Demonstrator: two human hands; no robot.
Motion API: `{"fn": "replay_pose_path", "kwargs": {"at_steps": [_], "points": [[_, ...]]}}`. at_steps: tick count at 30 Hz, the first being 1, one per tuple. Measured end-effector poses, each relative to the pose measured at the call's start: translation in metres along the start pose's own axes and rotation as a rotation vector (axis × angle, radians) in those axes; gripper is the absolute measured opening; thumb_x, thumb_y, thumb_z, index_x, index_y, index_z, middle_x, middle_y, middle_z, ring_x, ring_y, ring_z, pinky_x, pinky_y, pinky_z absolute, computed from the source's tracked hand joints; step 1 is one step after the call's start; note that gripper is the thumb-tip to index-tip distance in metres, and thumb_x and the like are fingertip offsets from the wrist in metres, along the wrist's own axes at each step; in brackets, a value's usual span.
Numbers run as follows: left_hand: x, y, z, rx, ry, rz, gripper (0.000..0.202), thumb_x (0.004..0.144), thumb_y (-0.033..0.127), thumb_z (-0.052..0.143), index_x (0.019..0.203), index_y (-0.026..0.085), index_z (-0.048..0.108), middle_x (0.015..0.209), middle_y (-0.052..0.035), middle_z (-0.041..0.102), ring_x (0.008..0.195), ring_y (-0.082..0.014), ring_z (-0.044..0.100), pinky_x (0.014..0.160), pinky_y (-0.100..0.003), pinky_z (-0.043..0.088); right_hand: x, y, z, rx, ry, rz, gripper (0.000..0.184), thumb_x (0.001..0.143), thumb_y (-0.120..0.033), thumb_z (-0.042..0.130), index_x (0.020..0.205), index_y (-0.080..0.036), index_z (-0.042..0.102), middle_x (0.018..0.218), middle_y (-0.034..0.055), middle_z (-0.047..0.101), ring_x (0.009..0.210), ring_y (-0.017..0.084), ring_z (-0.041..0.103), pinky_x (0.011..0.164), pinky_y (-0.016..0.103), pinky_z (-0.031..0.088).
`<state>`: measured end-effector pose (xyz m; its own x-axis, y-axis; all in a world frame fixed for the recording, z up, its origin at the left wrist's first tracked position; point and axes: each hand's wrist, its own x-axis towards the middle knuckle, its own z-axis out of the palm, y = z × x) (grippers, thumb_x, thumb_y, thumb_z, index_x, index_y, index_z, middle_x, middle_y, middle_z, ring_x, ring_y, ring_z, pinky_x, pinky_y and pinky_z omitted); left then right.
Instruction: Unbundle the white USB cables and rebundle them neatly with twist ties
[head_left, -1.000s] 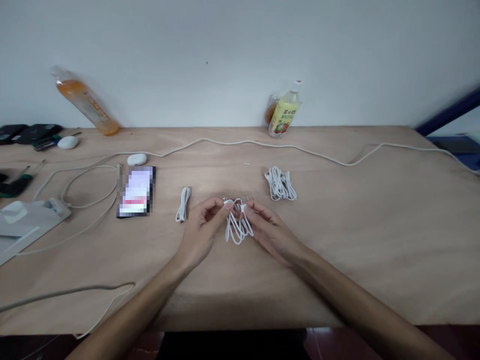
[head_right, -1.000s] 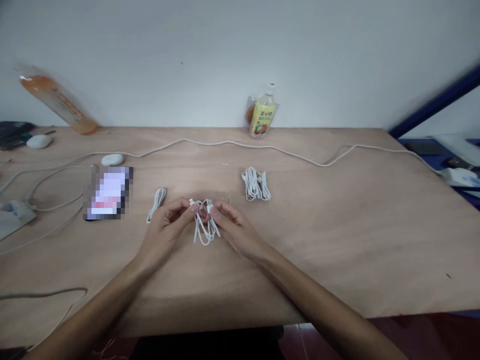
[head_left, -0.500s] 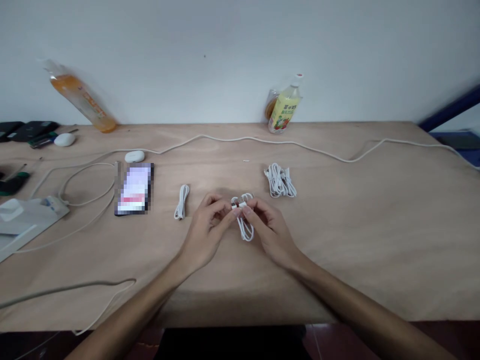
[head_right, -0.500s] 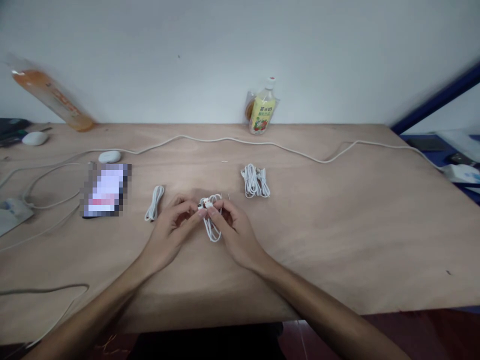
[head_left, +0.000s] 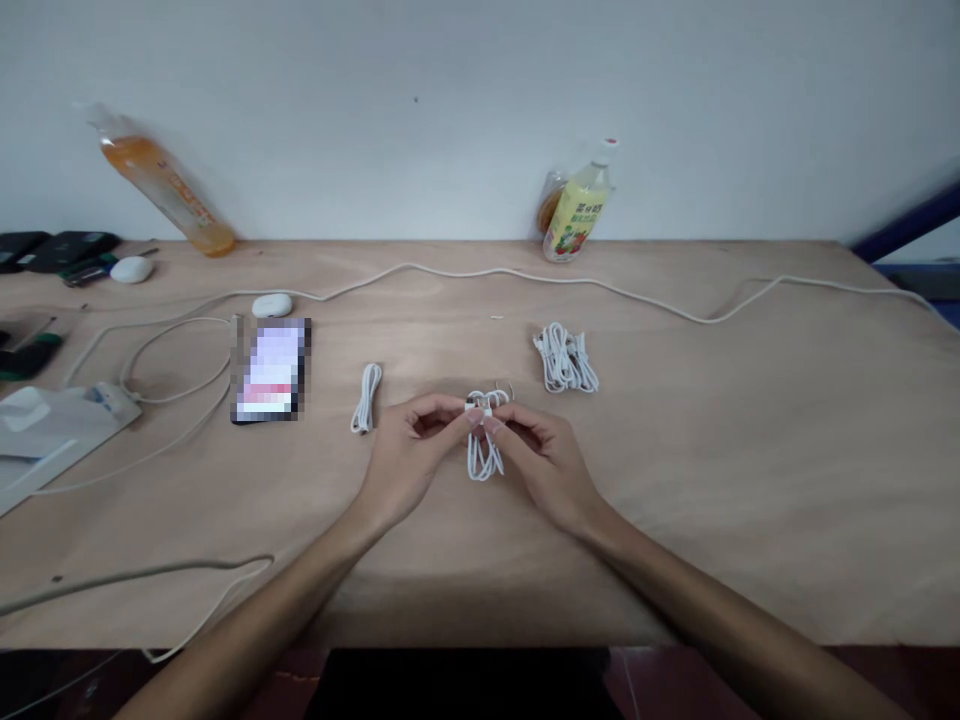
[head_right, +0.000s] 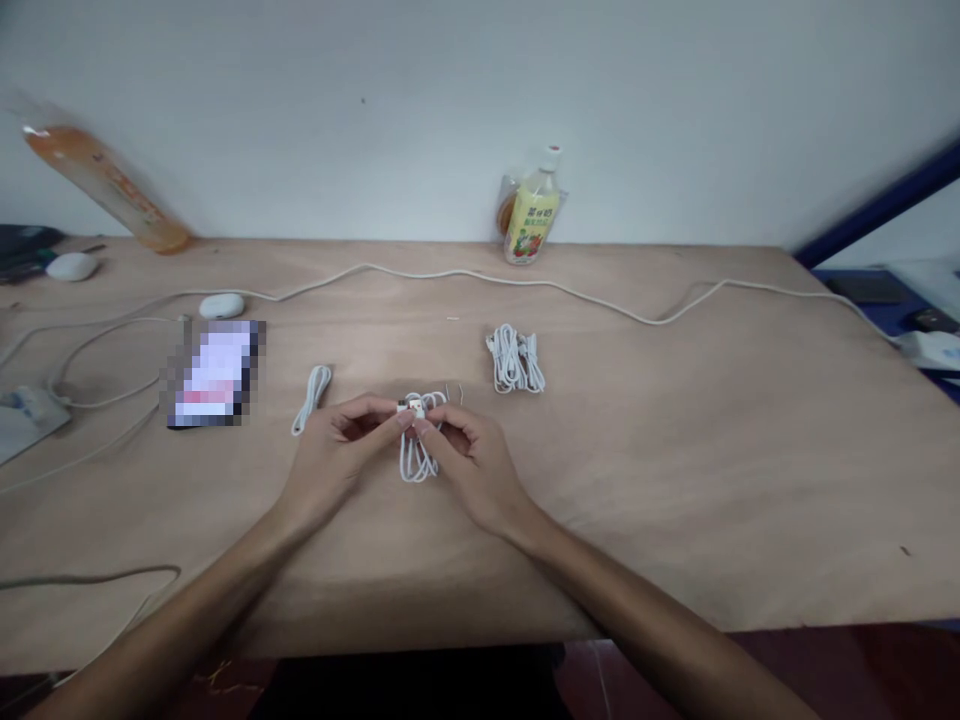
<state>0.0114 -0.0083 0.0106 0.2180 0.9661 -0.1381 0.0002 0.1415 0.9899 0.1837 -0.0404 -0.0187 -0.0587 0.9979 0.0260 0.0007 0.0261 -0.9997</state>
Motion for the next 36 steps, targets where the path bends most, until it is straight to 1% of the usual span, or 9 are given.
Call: {"fn": "replay_pose_path", "kwargs": {"at_steps": [3, 6, 9, 12, 15, 18, 22, 29, 36], "points": [[0.0, 0.001, 0.0, -0.006, -0.029, -0.018, 0.028, 0.073, 0.045, 0.096, 0.08, 0.02, 0.085, 0.074, -0.0022, 0.079, 0.072, -0.0176, 0.071, 0.072, -0.029, 0.06, 0.003, -0.001, -0.004, 0.016, -0.073, 0.007, 0.036, 0.099, -0.054, 0.072, 0.085, -0.021, 0.079, 0.08, 0.0019, 0.071, 0.074, 0.017, 0.061, 0.068, 0.03, 0.052], [0.0, 0.002, -0.002, -0.003, -0.068, -0.029, 0.029, 0.075, 0.046, 0.095, 0.082, 0.019, 0.086, 0.073, -0.0032, 0.079, 0.066, -0.0155, 0.068, 0.064, -0.026, 0.057, 0.006, -0.004, -0.008, 0.036, -0.178, -0.001, 0.039, 0.099, -0.057, 0.072, 0.082, -0.023, 0.081, 0.076, 0.0016, 0.073, 0.075, 0.019, 0.066, 0.073, 0.033, 0.057], [-0.001, 0.003, -0.004, 0.013, -0.093, -0.033, 0.029, 0.079, 0.047, 0.091, 0.083, 0.019, 0.087, 0.072, -0.004, 0.078, 0.061, -0.0139, 0.064, 0.06, -0.026, 0.056, 0.008, -0.009, -0.009, 0.071, -0.222, 0.0, 0.04, 0.1, -0.058, 0.072, 0.08, -0.024, 0.081, 0.075, 0.0017, 0.074, 0.077, 0.02, 0.068, 0.078, 0.036, 0.058], [-0.001, 0.005, -0.004, 0.0, -0.095, -0.067, 0.028, 0.08, 0.046, 0.091, 0.084, 0.019, 0.088, 0.071, -0.0043, 0.078, 0.063, -0.016, 0.067, 0.065, -0.03, 0.061, 0.007, -0.011, -0.008, 0.076, -0.22, 0.003, 0.041, 0.102, -0.058, 0.07, 0.081, -0.023, 0.078, 0.078, 0.0019, 0.072, 0.075, 0.019, 0.065, 0.077, 0.036, 0.056], [0.0, 0.006, -0.004, -0.046, -0.1, -0.116, 0.025, 0.077, 0.044, 0.093, 0.083, 0.02, 0.088, 0.069, -0.0031, 0.076, 0.066, -0.0176, 0.07, 0.072, -0.034, 0.066, 0.006, -0.011, -0.007, 0.037, -0.196, -0.009, 0.044, 0.102, -0.06, 0.069, 0.079, -0.022, 0.072, 0.077, 0.0014, 0.067, 0.072, 0.018, 0.059, 0.071, 0.033, 0.05], [0.0, 0.006, -0.004, -0.1, -0.113, -0.156, 0.022, 0.074, 0.04, 0.095, 0.084, 0.02, 0.089, 0.073, -0.0031, 0.079, 0.072, -0.0182, 0.073, 0.08, -0.036, 0.068, 0.006, -0.01, -0.008, -0.004, -0.163, -0.026, 0.045, 0.102, -0.059, 0.068, 0.078, -0.022, 0.067, 0.076, 0.0001, 0.06, 0.071, 0.017, 0.053, 0.067, 0.031, 0.043], [0.0, 0.006, -0.004, -0.137, -0.137, -0.151, 0.02, 0.08, 0.038, 0.09, 0.089, 0.02, 0.089, 0.08, -0.0043, 0.082, 0.079, -0.0198, 0.076, 0.086, -0.038, 0.068, 0.005, -0.009, -0.01, -0.05, -0.143, -0.067, 0.042, 0.106, -0.056, 0.063, 0.081, -0.022, 0.065, 0.078, 0.0001, 0.058, 0.073, 0.017, 0.051, 0.068, 0.031, 0.041], [-0.001, 0.011, -0.003, -0.087, -0.095, -0.104, 0.022, 0.077, 0.04, 0.092, 0.085, 0.02, 0.089, 0.073, -0.0031, 0.079, 0.072, -0.0197, 0.075, 0.079, -0.036, 0.068, 0.001, -0.008, -0.007, -0.116, -0.13, -0.119, 0.042, 0.11, -0.055, 0.056, 0.084, -0.023, 0.064, 0.08, 0.0013, 0.059, 0.074, 0.019, 0.052, 0.07, 0.033, 0.041], [0.001, 0.007, -0.003, -0.103, -0.086, -0.133, 0.02, 0.076, 0.039, 0.091, 0.081, 0.02, 0.088, 0.07, -0.0033, 0.076, 0.071, -0.0193, 0.073, 0.077, -0.036, 0.068, 0.001, -0.007, -0.003, -0.146, -0.12, -0.148, 0.044, 0.112, -0.055, 0.053, 0.084, -0.023, 0.063, 0.079, 0.0008, 0.061, 0.072, 0.018, 0.053, 0.069, 0.033, 0.041]]}}
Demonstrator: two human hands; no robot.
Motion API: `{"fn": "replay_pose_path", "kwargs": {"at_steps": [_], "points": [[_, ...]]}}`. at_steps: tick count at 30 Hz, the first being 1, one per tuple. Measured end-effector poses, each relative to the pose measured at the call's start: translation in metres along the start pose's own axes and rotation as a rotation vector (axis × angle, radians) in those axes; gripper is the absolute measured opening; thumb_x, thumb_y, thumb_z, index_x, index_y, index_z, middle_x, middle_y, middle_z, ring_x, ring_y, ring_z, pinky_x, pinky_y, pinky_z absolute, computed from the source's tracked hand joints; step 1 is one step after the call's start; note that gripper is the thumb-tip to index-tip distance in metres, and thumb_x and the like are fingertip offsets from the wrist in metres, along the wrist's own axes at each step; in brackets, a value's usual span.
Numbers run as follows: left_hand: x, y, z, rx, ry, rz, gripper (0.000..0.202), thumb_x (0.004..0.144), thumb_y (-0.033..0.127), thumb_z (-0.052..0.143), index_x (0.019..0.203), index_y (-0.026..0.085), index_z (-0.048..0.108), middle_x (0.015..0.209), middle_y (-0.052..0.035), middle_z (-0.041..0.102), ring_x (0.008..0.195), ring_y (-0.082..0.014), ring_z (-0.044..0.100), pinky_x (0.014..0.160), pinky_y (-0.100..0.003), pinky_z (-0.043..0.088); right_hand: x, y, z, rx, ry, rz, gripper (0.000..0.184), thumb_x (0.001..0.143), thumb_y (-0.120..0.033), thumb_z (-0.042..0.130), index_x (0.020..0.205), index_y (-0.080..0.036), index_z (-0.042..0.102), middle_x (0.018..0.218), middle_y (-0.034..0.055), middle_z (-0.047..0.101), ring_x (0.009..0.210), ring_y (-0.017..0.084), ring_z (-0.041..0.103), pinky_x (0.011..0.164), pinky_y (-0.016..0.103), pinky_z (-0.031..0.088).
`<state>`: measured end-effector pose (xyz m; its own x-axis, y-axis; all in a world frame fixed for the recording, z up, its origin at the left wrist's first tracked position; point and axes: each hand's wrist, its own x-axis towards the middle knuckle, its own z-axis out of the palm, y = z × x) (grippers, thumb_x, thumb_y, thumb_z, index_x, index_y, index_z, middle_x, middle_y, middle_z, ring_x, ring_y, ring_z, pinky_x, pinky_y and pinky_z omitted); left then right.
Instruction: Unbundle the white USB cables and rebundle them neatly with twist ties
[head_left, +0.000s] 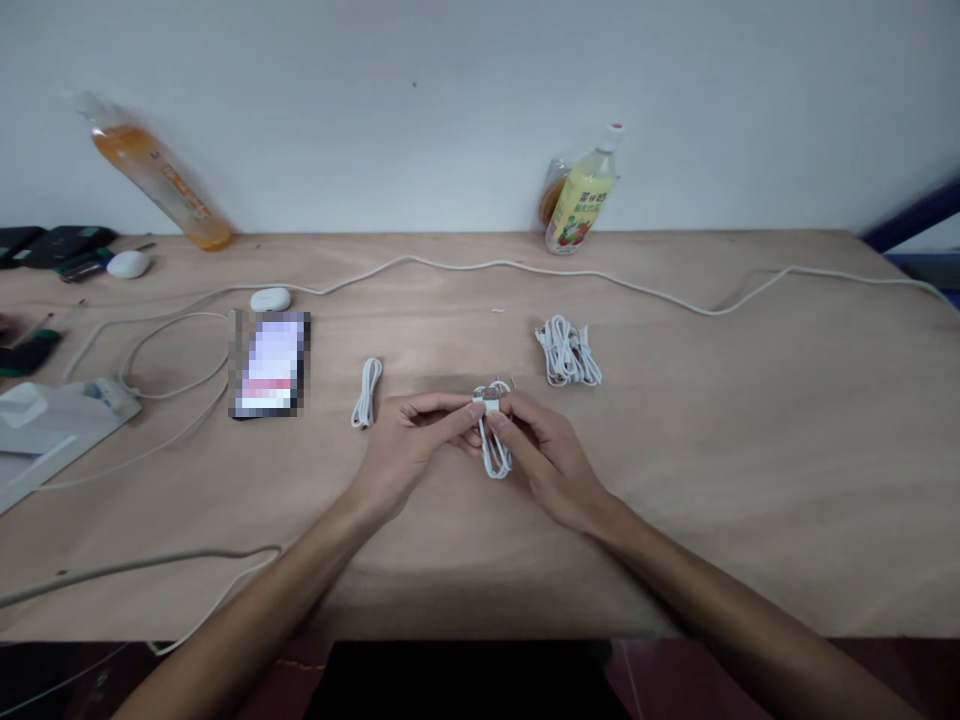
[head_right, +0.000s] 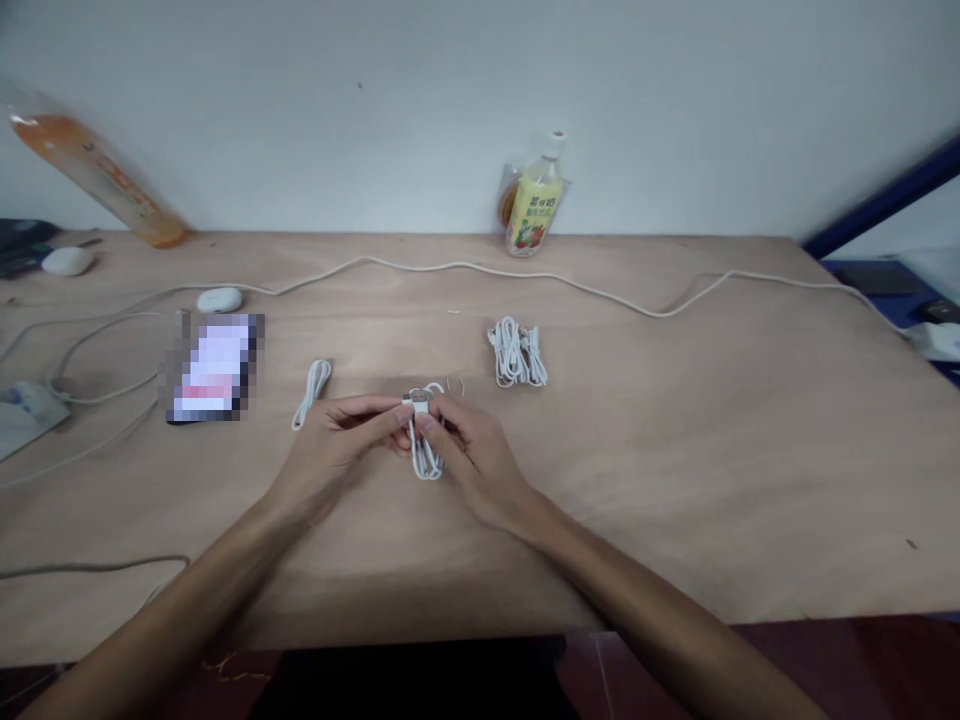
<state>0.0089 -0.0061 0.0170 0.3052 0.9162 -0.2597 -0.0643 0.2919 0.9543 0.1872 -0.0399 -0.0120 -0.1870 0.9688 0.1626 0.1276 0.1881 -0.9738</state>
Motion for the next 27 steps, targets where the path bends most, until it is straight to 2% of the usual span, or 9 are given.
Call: {"fn": "replay_pose_path", "kwargs": {"at_steps": [10, 19, 27], "points": [[0.0018, -0.0026, 0.0011, -0.035, -0.012, 0.005, 0.023, 0.072, 0.039, 0.096, 0.082, 0.02, 0.088, 0.069, -0.002, 0.077, 0.068, -0.0167, 0.072, 0.074, -0.031, 0.066, 0.0004, -0.0032, 0.0011, 0.059, 0.012, -0.007, 0.043, 0.111, -0.056, 0.056, 0.085, -0.023, 0.066, 0.081, 0.0011, 0.065, 0.073, 0.018, 0.055, 0.069, 0.032, 0.042], [0.0022, -0.0066, -0.001, 0.068, 0.009, 0.071, 0.026, 0.078, 0.042, 0.091, 0.089, 0.019, 0.089, 0.072, -0.0043, 0.079, 0.067, -0.0189, 0.073, 0.072, -0.034, 0.068, -0.001, -0.0017, 0.0013, 0.069, -0.016, 0.035, 0.045, 0.111, -0.059, 0.054, 0.089, -0.023, 0.069, 0.085, 0.0029, 0.067, 0.077, 0.019, 0.058, 0.074, 0.033, 0.045], [0.0017, -0.003, 0.0024, -0.004, 0.021, 0.03, 0.023, 0.069, 0.037, 0.098, 0.082, 0.02, 0.089, 0.072, -0.0023, 0.079, 0.064, -0.0146, 0.069, 0.066, -0.028, 0.065, -0.0033, 0.0015, 0.0015, 0.073, -0.049, 0.074, 0.042, 0.113, -0.055, 0.05, 0.091, -0.023, 0.066, 0.09, 0.0043, 0.067, 0.081, 0.02, 0.06, 0.077, 0.035, 0.047]]}}
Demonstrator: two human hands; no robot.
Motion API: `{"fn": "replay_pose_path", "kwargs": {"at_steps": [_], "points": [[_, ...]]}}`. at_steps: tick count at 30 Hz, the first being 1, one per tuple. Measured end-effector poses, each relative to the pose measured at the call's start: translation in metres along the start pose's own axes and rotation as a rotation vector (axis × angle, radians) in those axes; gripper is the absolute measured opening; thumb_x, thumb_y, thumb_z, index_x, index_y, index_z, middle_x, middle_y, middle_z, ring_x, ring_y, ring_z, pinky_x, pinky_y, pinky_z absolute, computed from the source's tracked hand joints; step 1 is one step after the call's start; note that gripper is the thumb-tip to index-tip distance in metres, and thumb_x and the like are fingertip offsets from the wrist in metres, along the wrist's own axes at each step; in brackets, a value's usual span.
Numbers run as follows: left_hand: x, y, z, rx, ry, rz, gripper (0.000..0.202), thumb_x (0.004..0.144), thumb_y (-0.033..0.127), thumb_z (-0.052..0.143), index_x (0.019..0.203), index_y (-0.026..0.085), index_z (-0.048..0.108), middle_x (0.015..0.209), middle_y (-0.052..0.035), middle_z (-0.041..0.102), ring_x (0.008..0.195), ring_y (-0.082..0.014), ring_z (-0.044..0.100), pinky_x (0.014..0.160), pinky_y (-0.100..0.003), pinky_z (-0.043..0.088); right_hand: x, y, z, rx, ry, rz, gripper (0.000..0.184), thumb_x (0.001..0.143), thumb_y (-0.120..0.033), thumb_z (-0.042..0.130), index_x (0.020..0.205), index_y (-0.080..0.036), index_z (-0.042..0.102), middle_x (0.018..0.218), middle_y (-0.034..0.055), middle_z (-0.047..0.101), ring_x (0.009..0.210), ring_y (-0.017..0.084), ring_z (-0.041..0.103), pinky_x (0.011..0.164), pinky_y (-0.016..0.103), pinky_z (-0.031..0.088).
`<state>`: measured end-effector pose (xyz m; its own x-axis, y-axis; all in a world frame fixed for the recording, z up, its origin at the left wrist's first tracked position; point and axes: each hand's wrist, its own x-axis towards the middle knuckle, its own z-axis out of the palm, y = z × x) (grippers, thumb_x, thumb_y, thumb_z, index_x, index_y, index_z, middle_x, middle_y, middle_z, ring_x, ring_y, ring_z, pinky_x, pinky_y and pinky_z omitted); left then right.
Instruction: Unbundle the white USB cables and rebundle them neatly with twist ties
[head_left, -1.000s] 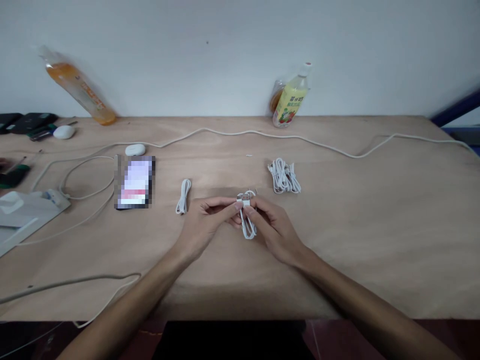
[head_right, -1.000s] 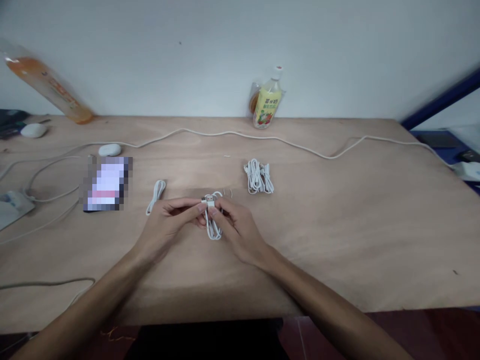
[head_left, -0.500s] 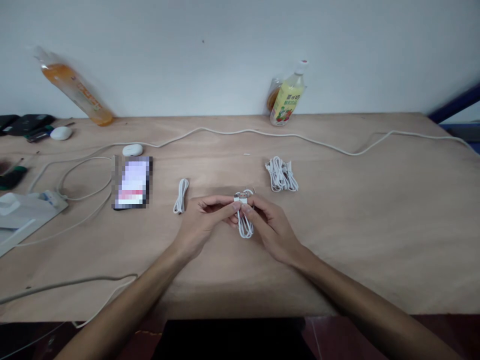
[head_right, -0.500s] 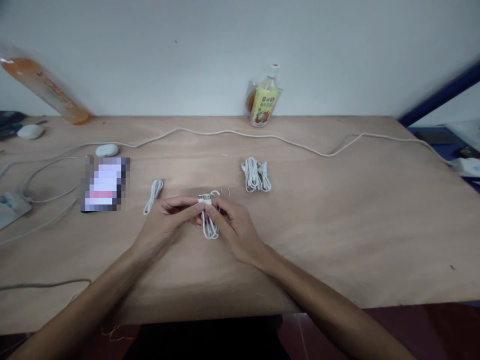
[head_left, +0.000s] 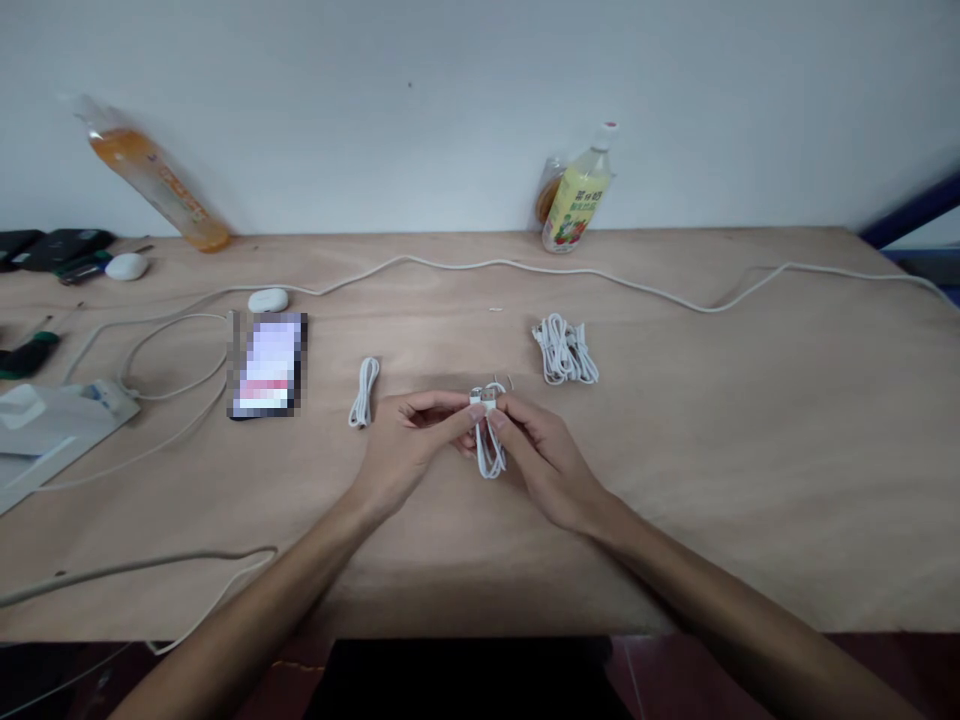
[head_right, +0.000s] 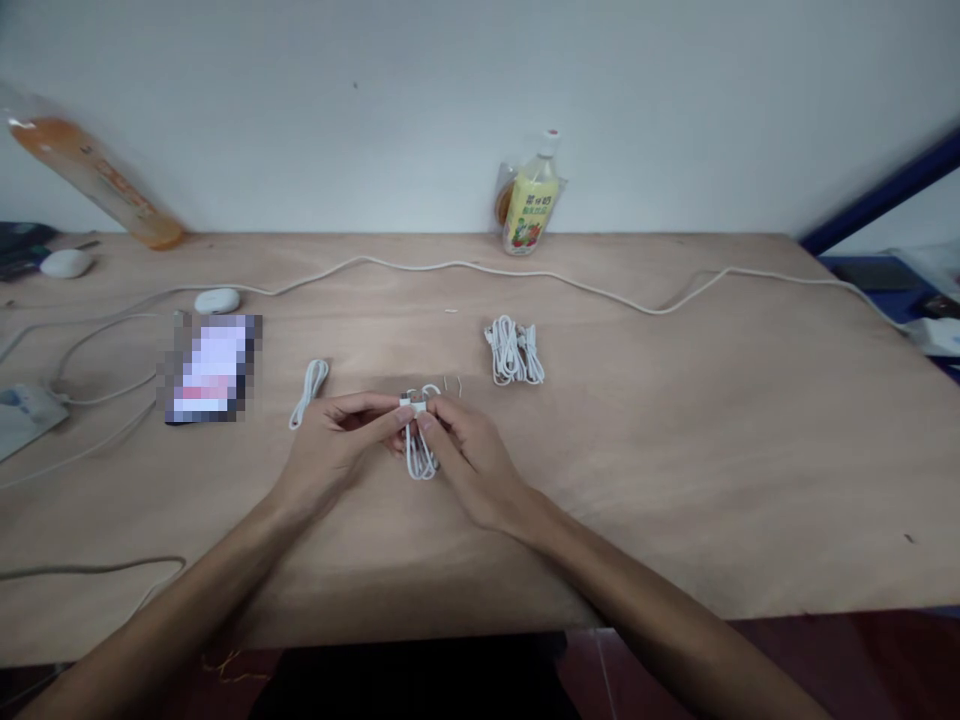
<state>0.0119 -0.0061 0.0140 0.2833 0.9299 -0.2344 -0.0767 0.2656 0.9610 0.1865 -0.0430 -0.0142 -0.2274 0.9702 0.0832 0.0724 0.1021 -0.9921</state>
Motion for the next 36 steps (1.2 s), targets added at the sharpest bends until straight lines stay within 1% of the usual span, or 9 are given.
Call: {"fn": "replay_pose_path", "kwargs": {"at_steps": [4, 10, 12, 17, 20, 27, 31, 36], "points": [[0.0001, 0.0004, 0.0001, -0.013, 0.0, -0.009, 0.024, 0.067, 0.037, 0.1, 0.08, 0.02, 0.088, 0.069, -0.0021, 0.078, 0.063, -0.0145, 0.068, 0.065, -0.027, 0.064, -0.0001, 0.0, -0.0003, 0.01, 0.001, -0.005, 0.043, 0.112, -0.055, 0.051, 0.09, -0.023, 0.068, 0.09, 0.0043, 0.069, 0.081, 0.02, 0.062, 0.077, 0.034, 0.048], [0.0005, -0.001, -0.0009, -0.016, -0.008, -0.009, 0.026, 0.07, 0.041, 0.098, 0.082, 0.02, 0.089, 0.068, -0.0022, 0.078, 0.064, -0.0147, 0.069, 0.066, -0.027, 0.063, 0.0, 0.0015, 0.0004, -0.001, 0.025, -0.051, 0.041, 0.113, -0.051, 0.052, 0.092, -0.022, 0.071, 0.087, 0.0032, 0.069, 0.079, 0.019, 0.061, 0.075, 0.033, 0.047], [0.0007, -0.0013, -0.0008, -0.026, -0.005, -0.012, 0.026, 0.07, 0.041, 0.099, 0.082, 0.02, 0.089, 0.068, -0.0022, 0.078, 0.063, -0.0145, 0.069, 0.066, -0.027, 0.063, 0.0002, 0.0023, 0.0005, -0.004, 0.024, -0.061, 0.04, 0.114, -0.05, 0.051, 0.092, -0.022, 0.07, 0.087, 0.0029, 0.068, 0.078, 0.019, 0.06, 0.074, 0.033, 0.047], [-0.0001, 0.0002, 0.0007, -0.053, -0.008, -0.026, 0.027, 0.068, 0.039, 0.1, 0.081, 0.019, 0.089, 0.068, -0.0019, 0.079, 0.062, -0.013, 0.068, 0.065, -0.024, 0.063, 0.0, 0.0037, 0.0008, -0.006, 0.032, -0.042, 0.041, 0.114, -0.053, 0.051, 0.09, -0.022, 0.066, 0.088, 0.0039, 0.069, 0.079, 0.019, 0.061, 0.074, 0.033, 0.047], [-0.0012, 0.0019, 0.0015, -0.059, -0.006, -0.026, 0.026, 0.068, 0.038, 0.1, 0.082, 0.019, 0.089, 0.068, -0.0017, 0.079, 0.062, -0.012, 0.068, 0.064, -0.022, 0.062, -0.0001, 0.0027, 0.0016, 0.008, 0.029, -0.063, 0.041, 0.114, -0.052, 0.05, 0.091, -0.022, 0.065, 0.087, 0.0035, 0.068, 0.078, 0.019, 0.06, 0.074, 0.032, 0.048], [-0.0003, 0.0044, 0.0022, -0.083, -0.007, -0.013, 0.026, 0.063, 0.037, 0.102, 0.077, 0.021, 0.089, 0.064, -0.0005, 0.077, 0.059, -0.0132, 0.067, 0.062, -0.025, 0.064, 0.0006, 0.0013, 0.0018, -0.051, 0.057, -0.113, 0.039, 0.115, -0.049, 0.049, 0.09, -0.022, 0.062, 0.084, 0.0014, 0.064, 0.075, 0.018, 0.057, 0.072, 0.031, 0.046], [-0.0005, 0.0042, 0.0019, -0.061, -0.004, -0.015, 0.027, 0.065, 0.039, 0.101, 0.08, 0.02, 0.09, 0.067, -0.0015, 0.078, 0.06, -0.0136, 0.068, 0.064, -0.026, 0.063, 0.0015, 0.0011, 0.0008, -0.077, 0.069, -0.14, 0.039, 0.115, -0.047, 0.05, 0.087, -0.022, 0.061, 0.081, 0.0004, 0.063, 0.072, 0.017, 0.056, 0.069, 0.03, 0.044], [-0.0005, 0.0022, 0.0022, -0.064, -0.006, -0.018, 0.025, 0.068, 0.039, 0.1, 0.082, 0.02, 0.09, 0.068, -0.0022, 0.079, 0.063, -0.014, 0.069, 0.065, -0.025, 0.063, 0.0016, -0.0004, 0.0012, -0.079, 0.07, -0.138, 0.04, 0.115, -0.049, 0.05, 0.087, -0.022, 0.062, 0.081, 0.0008, 0.064, 0.072, 0.017, 0.056, 0.07, 0.03, 0.044]]}}
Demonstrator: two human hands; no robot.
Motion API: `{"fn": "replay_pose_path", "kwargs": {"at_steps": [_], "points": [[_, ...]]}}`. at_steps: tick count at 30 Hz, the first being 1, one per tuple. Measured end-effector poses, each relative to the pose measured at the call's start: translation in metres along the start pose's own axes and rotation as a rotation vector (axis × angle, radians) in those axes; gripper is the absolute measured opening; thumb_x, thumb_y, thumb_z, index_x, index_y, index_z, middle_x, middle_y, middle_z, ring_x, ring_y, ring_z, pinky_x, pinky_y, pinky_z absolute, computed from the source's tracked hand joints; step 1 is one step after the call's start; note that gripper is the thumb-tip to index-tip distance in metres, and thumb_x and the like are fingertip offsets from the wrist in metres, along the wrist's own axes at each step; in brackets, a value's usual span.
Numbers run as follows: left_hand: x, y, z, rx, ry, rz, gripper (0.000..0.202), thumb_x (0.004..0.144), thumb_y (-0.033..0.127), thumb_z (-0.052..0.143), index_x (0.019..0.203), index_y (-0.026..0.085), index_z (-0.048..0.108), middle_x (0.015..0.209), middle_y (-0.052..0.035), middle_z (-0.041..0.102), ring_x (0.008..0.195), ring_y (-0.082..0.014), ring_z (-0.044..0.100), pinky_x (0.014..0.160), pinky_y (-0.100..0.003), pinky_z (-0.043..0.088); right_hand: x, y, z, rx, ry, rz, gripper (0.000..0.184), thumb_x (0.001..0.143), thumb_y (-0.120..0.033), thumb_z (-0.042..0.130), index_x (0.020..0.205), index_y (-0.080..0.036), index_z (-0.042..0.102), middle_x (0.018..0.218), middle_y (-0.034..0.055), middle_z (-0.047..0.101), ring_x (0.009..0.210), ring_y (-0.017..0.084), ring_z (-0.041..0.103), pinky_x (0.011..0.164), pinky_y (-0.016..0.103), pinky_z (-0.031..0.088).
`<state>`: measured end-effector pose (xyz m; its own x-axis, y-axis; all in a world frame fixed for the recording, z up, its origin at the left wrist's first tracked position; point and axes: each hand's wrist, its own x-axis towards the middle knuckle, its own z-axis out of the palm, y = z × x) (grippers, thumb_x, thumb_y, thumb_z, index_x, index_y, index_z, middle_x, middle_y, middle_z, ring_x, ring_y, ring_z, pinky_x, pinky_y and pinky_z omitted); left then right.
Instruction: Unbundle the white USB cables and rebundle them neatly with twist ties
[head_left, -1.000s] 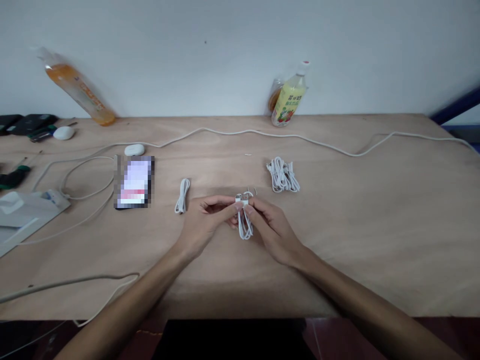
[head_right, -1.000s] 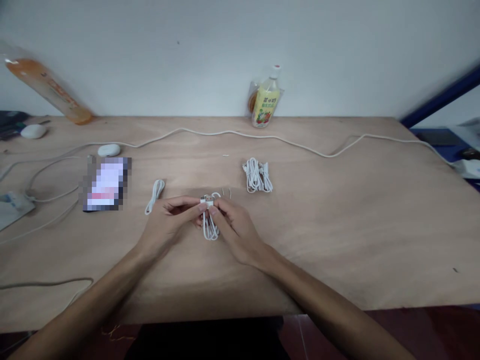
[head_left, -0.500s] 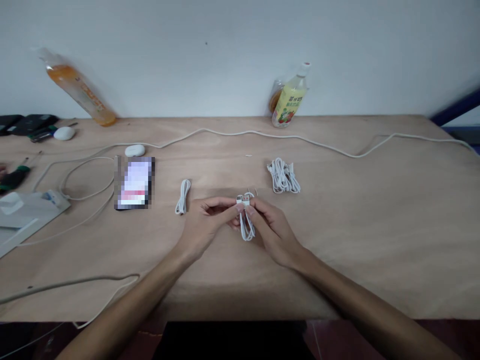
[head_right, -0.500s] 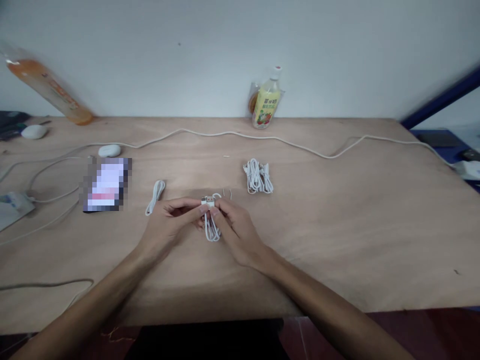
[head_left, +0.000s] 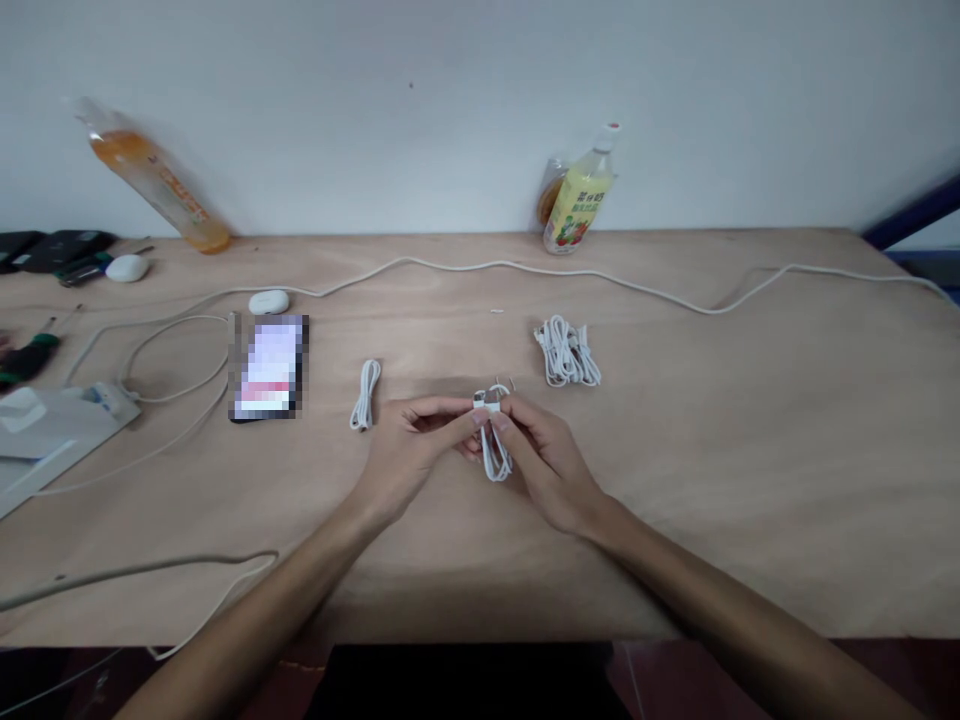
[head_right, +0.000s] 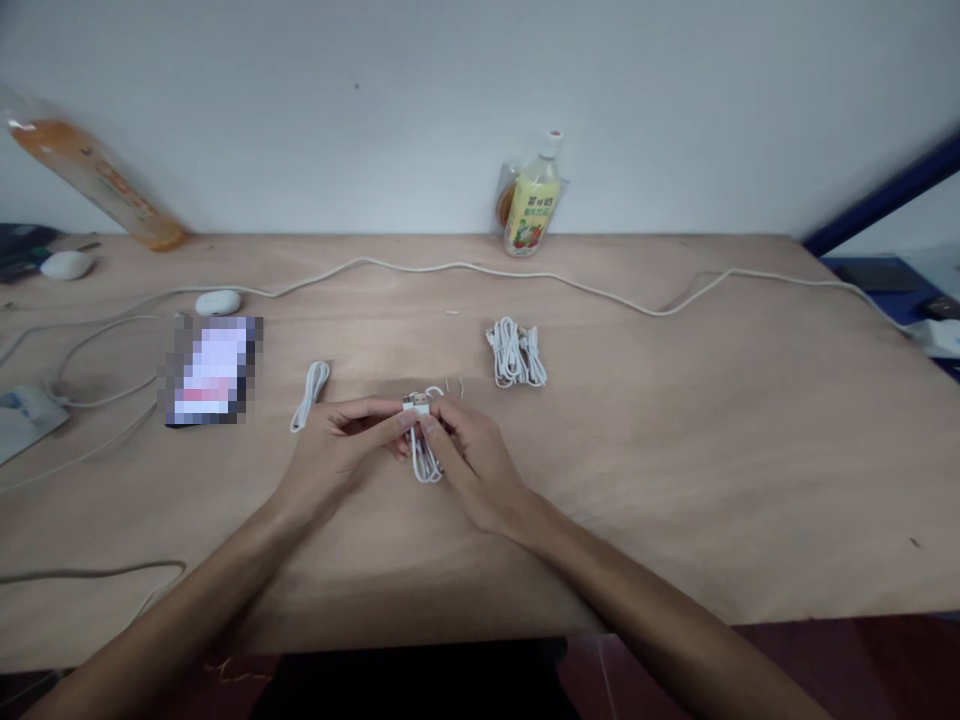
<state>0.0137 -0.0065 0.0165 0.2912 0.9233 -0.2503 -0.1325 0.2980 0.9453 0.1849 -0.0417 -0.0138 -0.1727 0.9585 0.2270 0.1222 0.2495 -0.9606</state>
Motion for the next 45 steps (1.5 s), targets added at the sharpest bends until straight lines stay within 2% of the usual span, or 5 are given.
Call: {"fn": "replay_pose_path", "kwargs": {"at_steps": [9, 18, 27, 35, 45], "points": [[0.0007, -0.004, -0.0025, 0.001, -0.003, -0.024, 0.023, 0.07, 0.036, 0.098, 0.084, 0.02, 0.09, 0.067, -0.0018, 0.079, 0.063, -0.0134, 0.069, 0.067, -0.024, 0.062, -0.0001, 0.0007, 0.002, 0.131, -0.022, 0.056, 0.04, 0.113, -0.053, 0.054, 0.092, -0.022, 0.067, 0.085, 0.0023, 0.07, 0.075, 0.017, 0.062, 0.071, 0.03, 0.049], [0.0009, -0.0023, -0.0026, 0.021, 0.0, -0.034, 0.025, 0.069, 0.039, 0.097, 0.084, 0.02, 0.09, 0.069, -0.0032, 0.079, 0.065, -0.0157, 0.069, 0.068, -0.028, 0.063, 0.0007, 0.0014, 0.0019, 0.128, -0.022, 0.055, 0.04, 0.113, -0.051, 0.053, 0.091, -0.022, 0.067, 0.085, 0.0024, 0.071, 0.076, 0.017, 0.063, 0.071, 0.03, 0.05], [0.0004, -0.0008, -0.0021, -0.006, -0.024, -0.039, 0.024, 0.069, 0.036, 0.1, 0.084, 0.02, 0.091, 0.068, -0.0017, 0.077, 0.064, -0.013, 0.068, 0.068, -0.024, 0.06, 0.0008, -0.0012, 0.0015, 0.093, 0.002, 0.041, 0.04, 0.113, -0.05, 0.054, 0.087, -0.022, 0.065, 0.08, 0.001, 0.068, 0.071, 0.016, 0.059, 0.068, 0.03, 0.047], [-0.0005, -0.0014, -0.0039, 0.042, -0.021, -0.033, 0.023, 0.075, 0.039, 0.096, 0.086, 0.019, 0.09, 0.071, -0.0037, 0.078, 0.068, -0.0157, 0.068, 0.072, -0.03, 0.062, 0.0014, -0.0035, 0.0007, 0.053, -0.004, 0.03, 0.043, 0.113, -0.055, 0.052, 0.087, -0.023, 0.065, 0.08, 0.0017, 0.067, 0.072, 0.018, 0.059, 0.069, 0.031, 0.048], [-0.0003, -0.0025, -0.0038, 0.026, -0.017, -0.038, 0.025, 0.073, 0.039, 0.098, 0.086, 0.019, 0.09, 0.07, -0.0031, 0.078, 0.067, -0.0149, 0.067, 0.071, -0.028, 0.06, 0.0001, 0.0001, -0.0006, 0.024, -0.001, 0.033, 0.04, 0.114, -0.049, 0.051, 0.088, -0.022, 0.065, 0.081, 0.0017, 0.065, 0.073, 0.017, 0.058, 0.07, 0.031, 0.046]]}}
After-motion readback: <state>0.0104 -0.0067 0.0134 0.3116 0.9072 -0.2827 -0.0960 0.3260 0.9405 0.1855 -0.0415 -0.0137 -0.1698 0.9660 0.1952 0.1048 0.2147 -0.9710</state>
